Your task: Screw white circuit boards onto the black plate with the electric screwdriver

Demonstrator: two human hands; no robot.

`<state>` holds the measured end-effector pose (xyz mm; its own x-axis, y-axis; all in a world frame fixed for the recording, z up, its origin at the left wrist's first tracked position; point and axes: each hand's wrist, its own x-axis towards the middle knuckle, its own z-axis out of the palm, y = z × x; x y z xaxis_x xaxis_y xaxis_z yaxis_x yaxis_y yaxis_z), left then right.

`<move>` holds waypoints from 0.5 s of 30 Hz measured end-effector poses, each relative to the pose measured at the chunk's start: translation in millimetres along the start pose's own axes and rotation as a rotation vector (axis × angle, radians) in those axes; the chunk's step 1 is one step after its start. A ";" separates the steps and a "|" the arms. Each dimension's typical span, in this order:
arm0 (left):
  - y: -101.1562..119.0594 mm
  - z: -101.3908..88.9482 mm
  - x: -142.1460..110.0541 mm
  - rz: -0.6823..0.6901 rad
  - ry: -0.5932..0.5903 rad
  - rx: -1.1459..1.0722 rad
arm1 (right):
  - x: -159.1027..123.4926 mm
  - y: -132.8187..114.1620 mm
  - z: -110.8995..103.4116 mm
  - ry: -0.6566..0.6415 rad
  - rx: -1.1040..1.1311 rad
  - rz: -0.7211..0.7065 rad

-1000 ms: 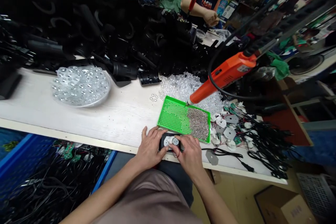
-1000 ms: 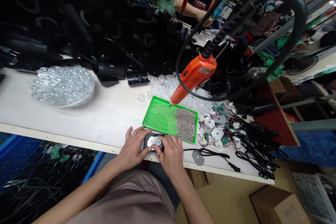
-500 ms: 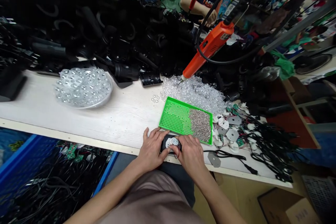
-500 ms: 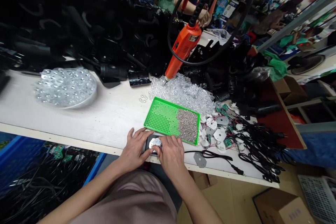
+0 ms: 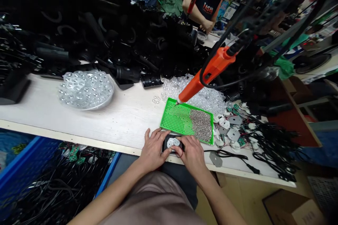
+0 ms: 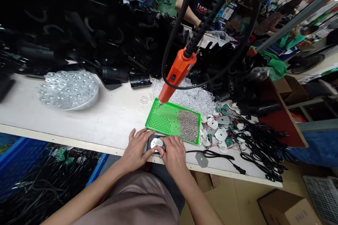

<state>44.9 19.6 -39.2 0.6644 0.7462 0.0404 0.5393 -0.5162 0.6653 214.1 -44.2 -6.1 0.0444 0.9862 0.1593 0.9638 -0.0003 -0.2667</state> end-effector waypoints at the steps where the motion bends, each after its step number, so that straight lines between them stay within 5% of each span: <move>1: -0.3 0.2 0.0 0.002 0.001 0.002 | -1.8 2.2 -3.8 -0.012 0.016 -0.019; 8: -1.5 0.9 1.0 0.008 0.015 0.016 | -39.1 8.2 -32.1 0.020 0.083 -0.046; 15: -2.2 3.0 2.0 0.007 0.022 0.042 | -55.9 -21.2 2.6 0.128 -0.088 0.081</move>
<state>46.5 20.9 -42.8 0.6570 0.7513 0.0621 0.5559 -0.5385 0.6332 190.5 -98.9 -11.9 0.1510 0.9532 0.2618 0.9747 -0.0994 -0.2000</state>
